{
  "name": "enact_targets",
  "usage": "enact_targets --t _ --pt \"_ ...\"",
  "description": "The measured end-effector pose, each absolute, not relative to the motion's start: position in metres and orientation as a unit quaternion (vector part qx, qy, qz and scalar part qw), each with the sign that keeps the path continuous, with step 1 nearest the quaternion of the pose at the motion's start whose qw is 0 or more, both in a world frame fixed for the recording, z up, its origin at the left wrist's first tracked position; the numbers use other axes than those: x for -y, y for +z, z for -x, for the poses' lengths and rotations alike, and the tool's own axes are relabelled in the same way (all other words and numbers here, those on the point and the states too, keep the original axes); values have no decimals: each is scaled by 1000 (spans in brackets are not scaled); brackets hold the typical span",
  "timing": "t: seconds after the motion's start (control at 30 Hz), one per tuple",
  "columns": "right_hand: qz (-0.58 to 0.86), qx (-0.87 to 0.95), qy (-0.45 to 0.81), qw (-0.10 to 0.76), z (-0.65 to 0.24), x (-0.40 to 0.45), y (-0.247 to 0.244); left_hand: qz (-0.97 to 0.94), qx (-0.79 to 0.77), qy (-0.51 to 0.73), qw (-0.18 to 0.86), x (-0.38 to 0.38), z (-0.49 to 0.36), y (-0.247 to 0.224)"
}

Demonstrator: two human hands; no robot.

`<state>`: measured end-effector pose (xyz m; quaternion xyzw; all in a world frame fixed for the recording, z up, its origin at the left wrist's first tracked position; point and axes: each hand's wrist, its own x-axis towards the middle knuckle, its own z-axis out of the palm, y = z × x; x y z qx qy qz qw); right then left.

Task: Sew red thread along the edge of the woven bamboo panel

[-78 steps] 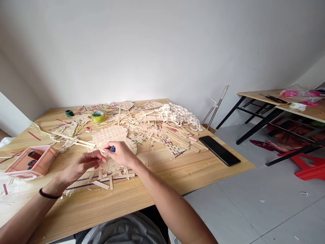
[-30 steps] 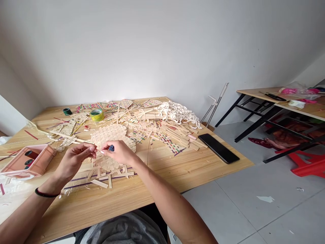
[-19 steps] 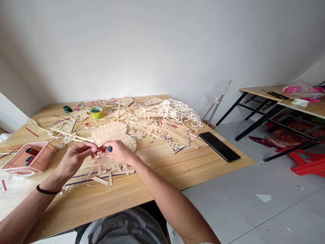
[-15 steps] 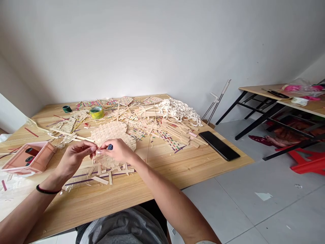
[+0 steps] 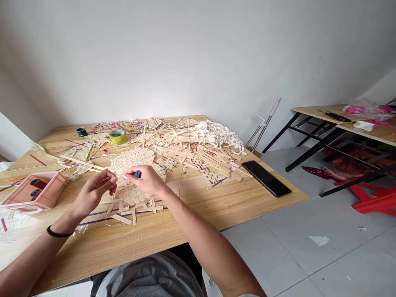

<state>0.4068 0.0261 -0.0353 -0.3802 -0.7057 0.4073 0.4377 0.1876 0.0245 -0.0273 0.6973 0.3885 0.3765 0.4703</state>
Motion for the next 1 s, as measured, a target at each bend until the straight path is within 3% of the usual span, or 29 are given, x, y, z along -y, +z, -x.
enact_targets --t 0.37,0.47,0.8,1.0 --pt "378 702 423 430 -406 -27 -39 -575 -317 299 693 -20 -191 -29" --pt "372 705 423 432 -406 -28 -39 -607 -339 290 658 -21 -189 -30" --pt "406 731 357 416 -406 -27 -40 -646 -399 429 490 -28 -190 -27" --pt "405 735 336 428 -406 -23 -35 -668 -416 426 446 -28 -188 -29"
